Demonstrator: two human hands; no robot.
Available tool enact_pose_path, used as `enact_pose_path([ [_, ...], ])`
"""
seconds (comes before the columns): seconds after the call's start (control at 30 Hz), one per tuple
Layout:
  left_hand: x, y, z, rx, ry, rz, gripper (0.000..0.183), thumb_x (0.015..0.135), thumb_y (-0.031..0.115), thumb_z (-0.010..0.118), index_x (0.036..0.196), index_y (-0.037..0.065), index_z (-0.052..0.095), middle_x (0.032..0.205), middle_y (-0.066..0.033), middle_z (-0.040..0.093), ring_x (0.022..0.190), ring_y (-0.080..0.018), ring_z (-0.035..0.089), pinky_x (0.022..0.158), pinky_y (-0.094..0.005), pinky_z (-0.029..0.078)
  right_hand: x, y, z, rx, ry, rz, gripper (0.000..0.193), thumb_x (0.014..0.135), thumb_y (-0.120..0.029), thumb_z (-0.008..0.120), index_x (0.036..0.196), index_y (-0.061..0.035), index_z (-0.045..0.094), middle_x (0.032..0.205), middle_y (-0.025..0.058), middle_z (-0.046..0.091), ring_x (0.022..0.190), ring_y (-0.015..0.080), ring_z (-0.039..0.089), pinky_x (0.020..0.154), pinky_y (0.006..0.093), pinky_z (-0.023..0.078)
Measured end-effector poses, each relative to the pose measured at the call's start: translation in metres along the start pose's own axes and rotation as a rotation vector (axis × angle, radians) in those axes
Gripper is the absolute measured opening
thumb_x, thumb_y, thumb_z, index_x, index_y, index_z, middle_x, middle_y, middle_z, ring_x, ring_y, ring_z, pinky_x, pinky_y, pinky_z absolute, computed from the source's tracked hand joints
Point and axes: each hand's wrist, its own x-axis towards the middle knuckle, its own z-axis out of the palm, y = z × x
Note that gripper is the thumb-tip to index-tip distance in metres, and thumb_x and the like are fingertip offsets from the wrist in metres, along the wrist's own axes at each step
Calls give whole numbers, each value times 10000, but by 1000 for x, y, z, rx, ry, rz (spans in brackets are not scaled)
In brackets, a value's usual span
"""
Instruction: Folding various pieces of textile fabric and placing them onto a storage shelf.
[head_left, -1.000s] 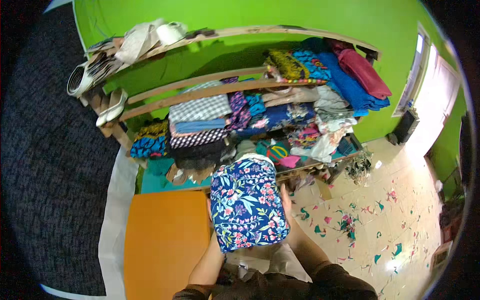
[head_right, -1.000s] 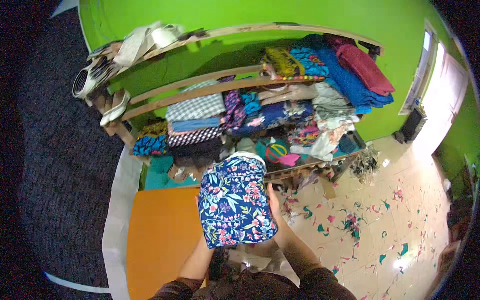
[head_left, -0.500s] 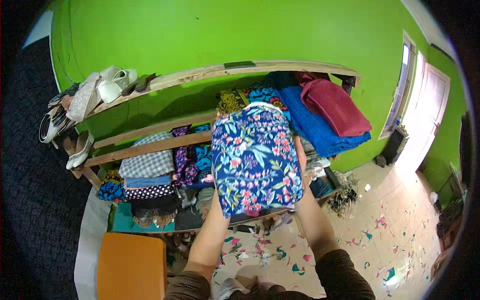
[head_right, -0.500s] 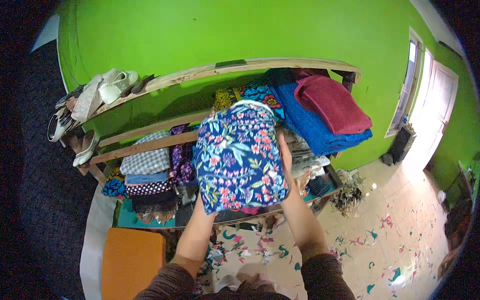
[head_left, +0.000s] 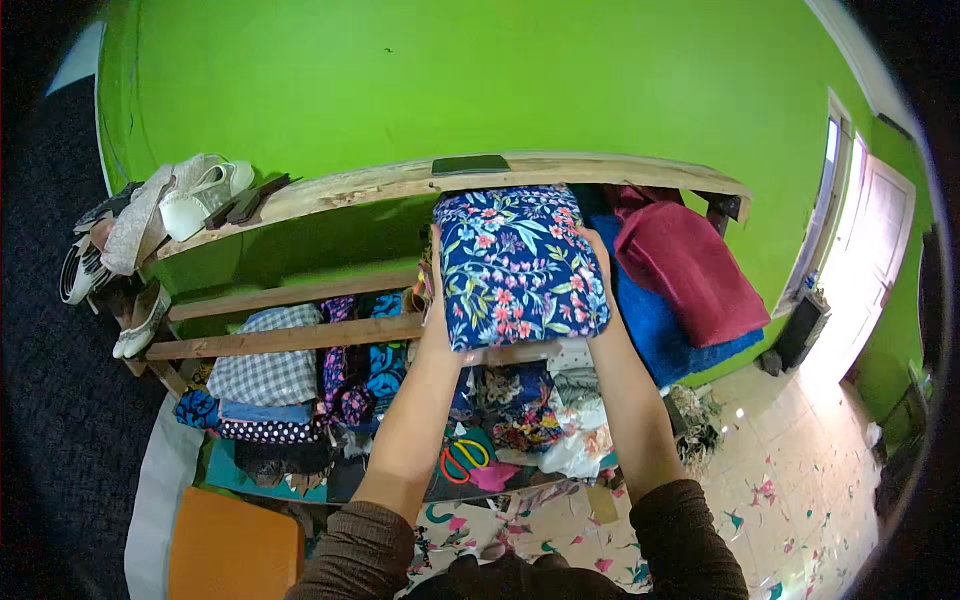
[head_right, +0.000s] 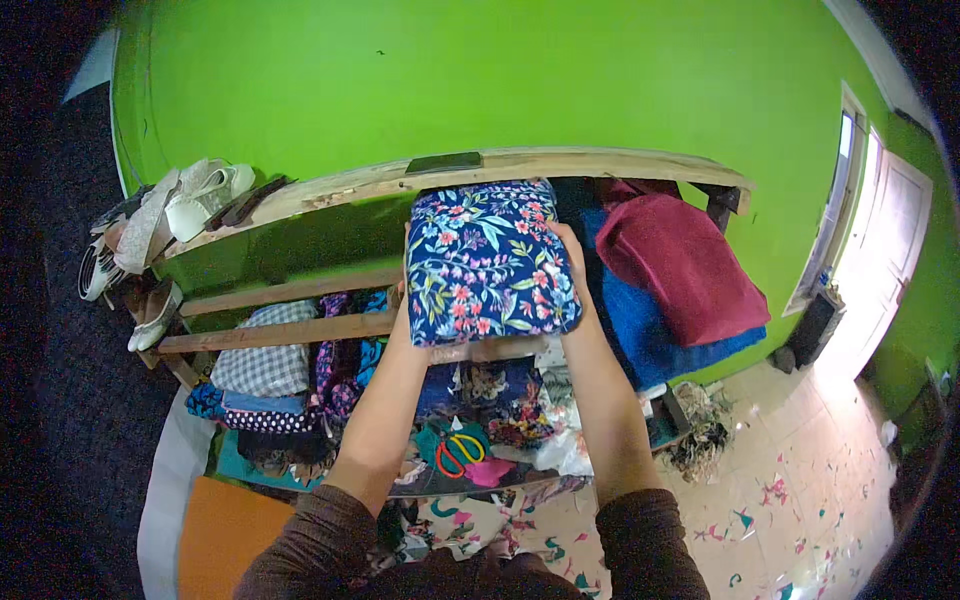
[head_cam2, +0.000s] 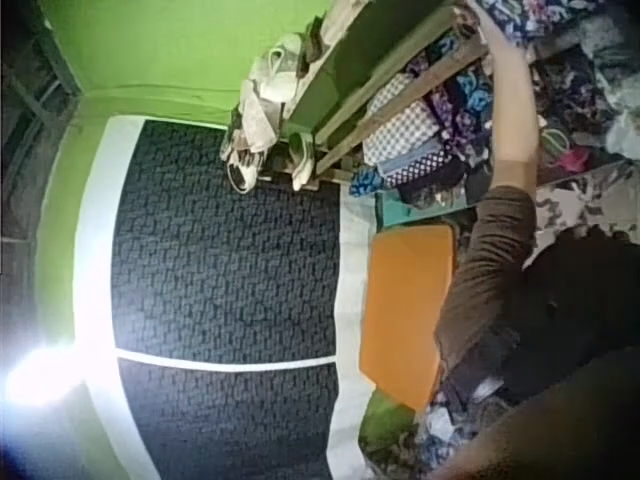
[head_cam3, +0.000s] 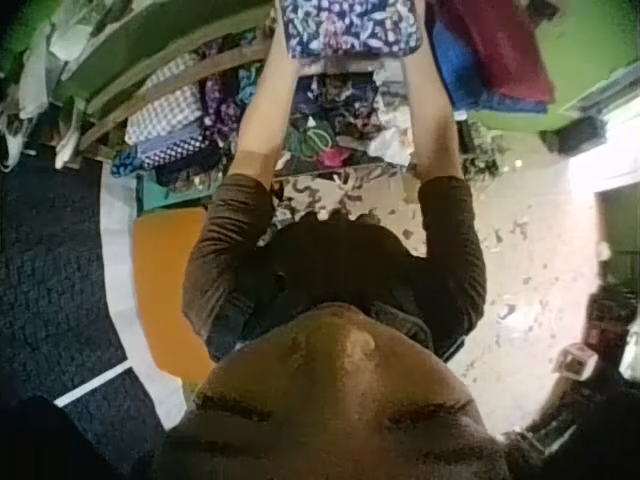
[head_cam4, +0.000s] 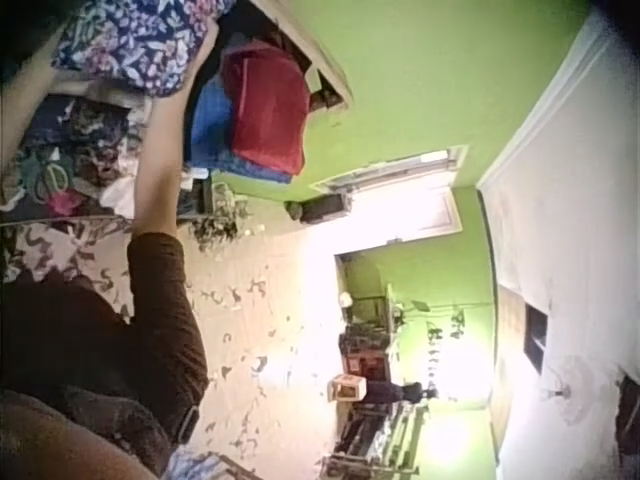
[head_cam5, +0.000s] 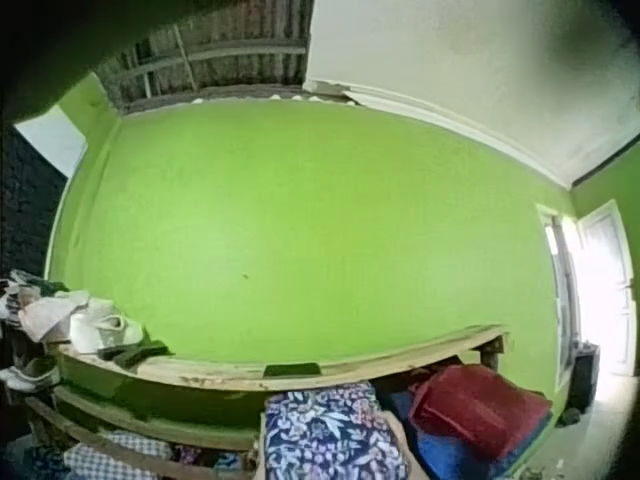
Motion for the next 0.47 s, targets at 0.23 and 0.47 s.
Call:
enact_pose_path([
  [0.23, 14, 15, -10, 44, -177, 20, 506, 879, 418, 328, 1142, 22, 501, 1144, -154, 526, 1045, -299, 501, 934, -433, 385, 27, -1, -25, -26, 53, 36, 289, 746, -211, 478, 898, 2, 602, 877, 142, 639, 757, 259, 618, 741, 371, 504],
  [0.47, 47, 39, -53, 681, 628, 90, 389, 873, 349, 362, 995, 45, 571, 921, -125, 622, 817, -250, 613, 740, -376, 517, 64, -17, -93, -693, 161, -108, 232, 737, -219, 532, 867, -43, 609, 887, 106, 639, 772, 213, 612, 759, 318, 486],
])
